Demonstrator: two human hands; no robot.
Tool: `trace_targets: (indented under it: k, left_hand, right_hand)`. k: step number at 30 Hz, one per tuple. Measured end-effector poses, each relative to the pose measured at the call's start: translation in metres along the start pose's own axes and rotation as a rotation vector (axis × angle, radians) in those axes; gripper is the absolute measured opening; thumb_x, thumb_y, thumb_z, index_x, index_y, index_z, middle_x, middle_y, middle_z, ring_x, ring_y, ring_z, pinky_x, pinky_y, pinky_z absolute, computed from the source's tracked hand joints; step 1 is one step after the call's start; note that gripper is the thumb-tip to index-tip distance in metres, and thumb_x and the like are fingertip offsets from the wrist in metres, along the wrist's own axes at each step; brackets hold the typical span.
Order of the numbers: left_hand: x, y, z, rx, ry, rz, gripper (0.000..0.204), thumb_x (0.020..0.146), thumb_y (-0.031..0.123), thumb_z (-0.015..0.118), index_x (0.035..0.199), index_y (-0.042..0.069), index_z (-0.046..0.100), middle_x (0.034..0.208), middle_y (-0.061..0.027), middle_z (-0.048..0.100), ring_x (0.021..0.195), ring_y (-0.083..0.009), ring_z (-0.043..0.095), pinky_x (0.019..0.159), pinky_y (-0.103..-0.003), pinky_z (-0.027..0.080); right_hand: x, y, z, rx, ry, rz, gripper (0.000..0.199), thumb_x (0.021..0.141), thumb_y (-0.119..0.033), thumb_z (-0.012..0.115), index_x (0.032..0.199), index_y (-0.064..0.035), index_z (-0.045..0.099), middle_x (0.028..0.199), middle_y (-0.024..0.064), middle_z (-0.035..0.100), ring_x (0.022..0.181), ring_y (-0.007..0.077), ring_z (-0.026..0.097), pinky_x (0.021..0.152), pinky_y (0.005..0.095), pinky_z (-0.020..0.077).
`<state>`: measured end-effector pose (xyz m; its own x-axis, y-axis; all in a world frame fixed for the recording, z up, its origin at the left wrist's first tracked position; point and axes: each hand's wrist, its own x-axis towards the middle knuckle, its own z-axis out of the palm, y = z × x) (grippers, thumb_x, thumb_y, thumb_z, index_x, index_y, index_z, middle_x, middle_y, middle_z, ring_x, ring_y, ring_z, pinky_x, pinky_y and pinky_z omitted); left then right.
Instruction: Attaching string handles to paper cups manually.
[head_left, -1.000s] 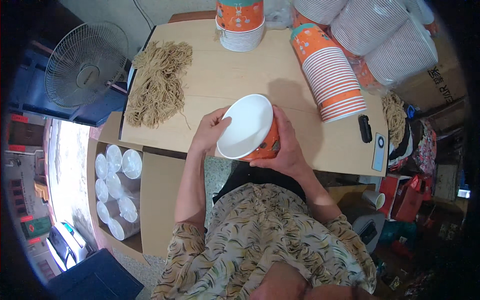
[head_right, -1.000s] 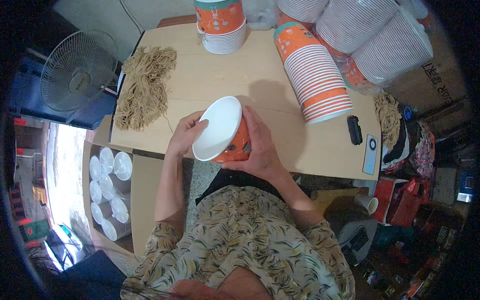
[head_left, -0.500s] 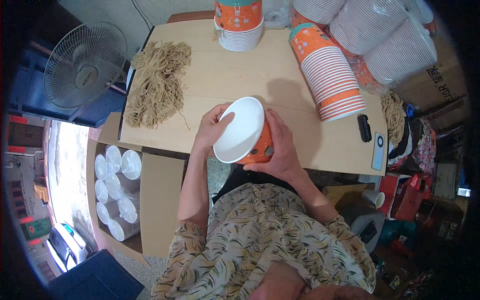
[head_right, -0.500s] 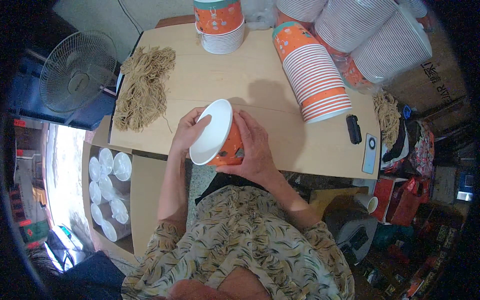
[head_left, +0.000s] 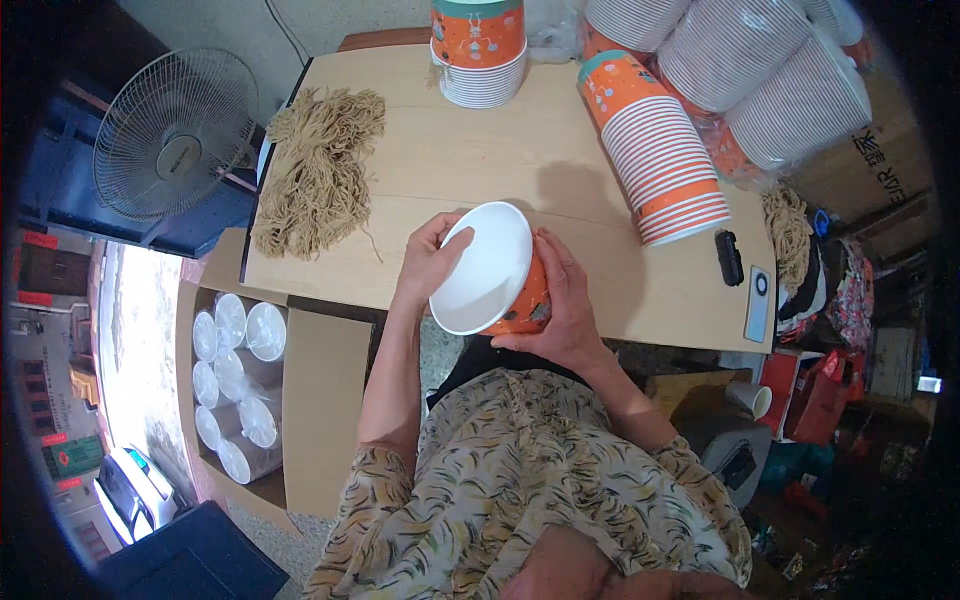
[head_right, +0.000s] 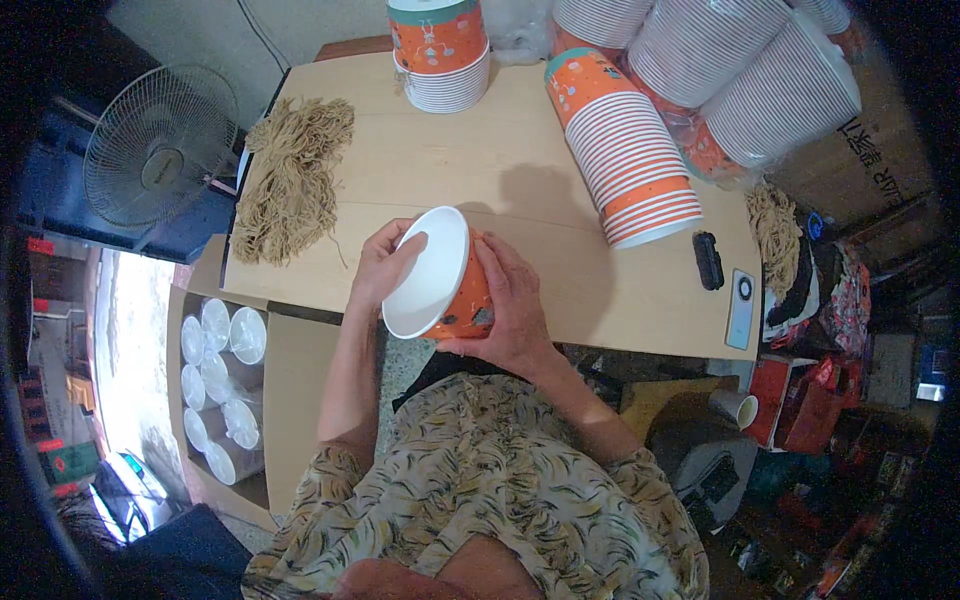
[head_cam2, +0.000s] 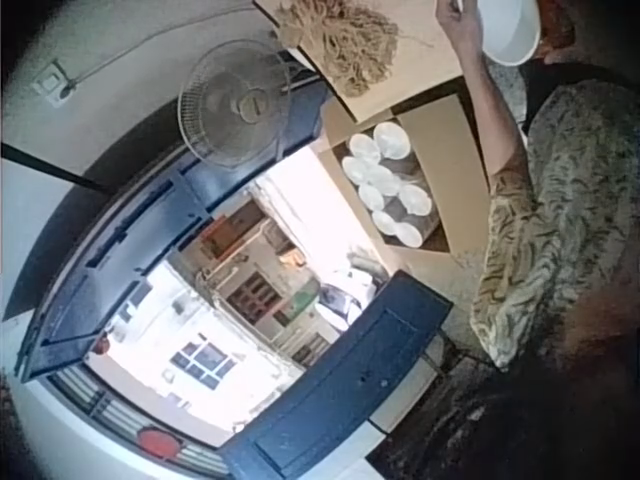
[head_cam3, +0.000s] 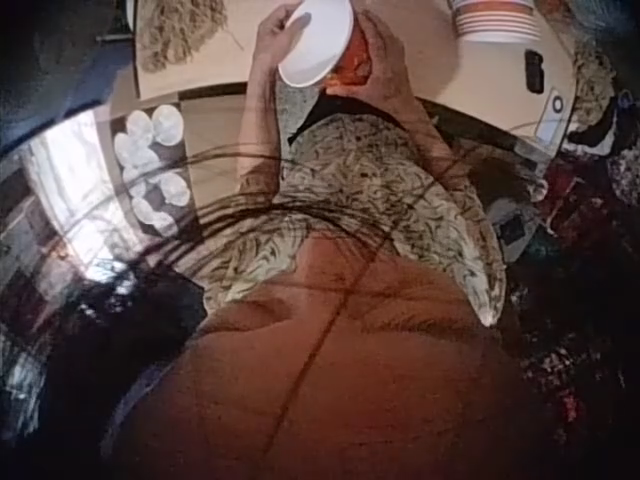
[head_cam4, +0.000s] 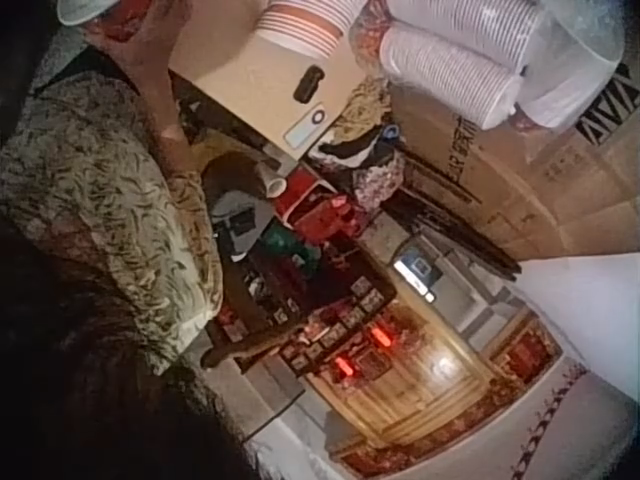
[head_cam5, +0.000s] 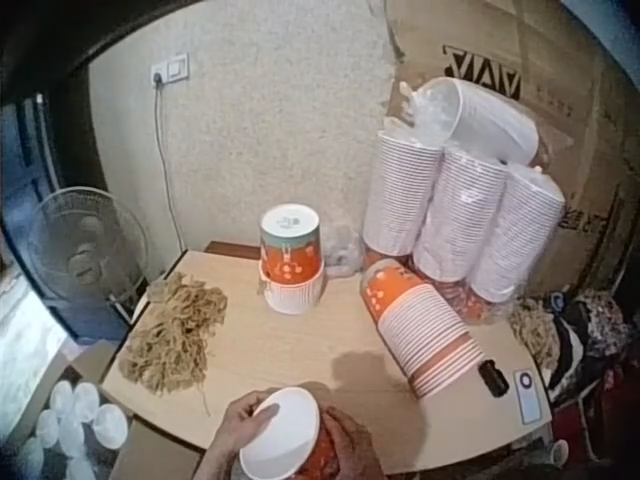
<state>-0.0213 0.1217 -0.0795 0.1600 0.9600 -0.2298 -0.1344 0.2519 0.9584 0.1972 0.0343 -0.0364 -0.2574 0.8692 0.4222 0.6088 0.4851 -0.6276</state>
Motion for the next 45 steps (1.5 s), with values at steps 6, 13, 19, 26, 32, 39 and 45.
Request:
trace_targets:
  k: [6, 13, 19, 26, 32, 39, 45]
  left_hand:
    - [0.007, -0.013, -0.008, 0.061, 0.010, 0.063, 0.008, 0.093, 0.007, 0.069, 0.099, 0.003, 0.065, 0.082, 0.0002, 0.067, 0.072, -0.0051, 0.061, 0.063, -0.022, 0.049]
    - [0.012, 0.026, 0.004, 0.069, 0.014, 0.167, 0.020, 0.090, 0.001, 0.067, 0.110, 0.001, 0.068, 0.090, -0.0055, 0.072, 0.084, -0.0092, 0.067, 0.075, -0.025, 0.054]
    - [0.072, 0.064, 0.019, 0.454, -0.073, 0.438, 0.020, 0.091, 0.009, 0.071, 0.109, 0.002, 0.074, 0.095, -0.0068, 0.075, 0.089, -0.0112, 0.068, 0.080, -0.027, 0.054]
    - [0.044, 0.047, -0.079, 0.521, 0.476, 0.452, 0.021, 0.094, 0.020, 0.070, 0.104, 0.001, 0.073, 0.086, -0.0110, 0.074, 0.079, -0.0135, 0.069, 0.072, -0.027, 0.054]
    - [-0.024, -0.027, -0.117, 0.888, 0.686, 0.249, 0.030, 0.078, 0.024, 0.086, 0.089, 0.000, 0.072, 0.080, -0.0137, 0.070, 0.073, -0.0181, 0.068, 0.066, -0.032, 0.053]
    - [-0.024, -0.042, -0.110, 1.087, 0.739, 0.506, 0.012, 0.081, 0.005, 0.071, 0.084, 0.001, 0.060, 0.082, -0.0153, 0.062, 0.078, -0.0356, 0.062, 0.070, -0.043, 0.051]
    - [-0.071, -0.039, -0.071, 0.870, 0.331, 0.193, 0.008, 0.089, 0.005, 0.063, 0.093, 0.002, 0.057, 0.082, -0.0211, 0.064, 0.076, -0.0424, 0.065, 0.066, -0.049, 0.052]
  right_hand:
    - [-0.003, 0.002, 0.001, -0.001, 0.025, 0.004, 0.130, 0.059, -0.061, 0.088, 0.155, -0.0021, 0.025, 0.154, 0.0230, 0.036, 0.140, 0.0402, 0.039, 0.115, 0.0530, 0.0304]
    - [-0.022, 0.011, 0.008, 0.266, 0.024, 0.295, 0.119, 0.063, -0.031, 0.095, 0.154, -0.0015, 0.023, 0.151, 0.0226, 0.037, 0.139, 0.0384, 0.040, 0.117, 0.0481, 0.0320]
    - [-0.031, 0.024, 0.050, 0.512, 0.076, 0.472, 0.096, 0.076, -0.009, 0.083, 0.153, -0.0023, 0.024, 0.143, 0.0167, 0.046, 0.133, 0.0301, 0.048, 0.110, 0.0419, 0.0417]
    - [-0.038, 0.025, 0.044, 0.338, -0.102, 0.635, 0.043, 0.090, -0.009, 0.071, 0.130, -0.0023, 0.057, 0.107, 0.0115, 0.069, 0.100, 0.0208, 0.068, 0.087, 0.0358, 0.0558]
    - [-0.028, 0.016, 0.074, 0.489, -0.060, 0.427, 0.025, 0.094, -0.011, 0.067, 0.118, -0.0027, 0.063, 0.094, 0.0110, 0.071, 0.085, 0.0178, 0.070, 0.078, 0.0324, 0.0566]
    - [-0.009, 0.011, 0.073, 0.363, -0.277, 0.320, 0.024, 0.096, -0.012, 0.064, 0.119, -0.0043, 0.062, 0.099, 0.0117, 0.071, 0.090, 0.0252, 0.071, 0.080, 0.0351, 0.0568]
    - [0.022, -0.032, 0.070, 0.298, -0.163, -0.162, 0.032, 0.096, -0.010, 0.058, 0.127, -0.0027, 0.060, 0.122, 0.0183, 0.065, 0.118, 0.0358, 0.060, 0.107, 0.0430, 0.0448]
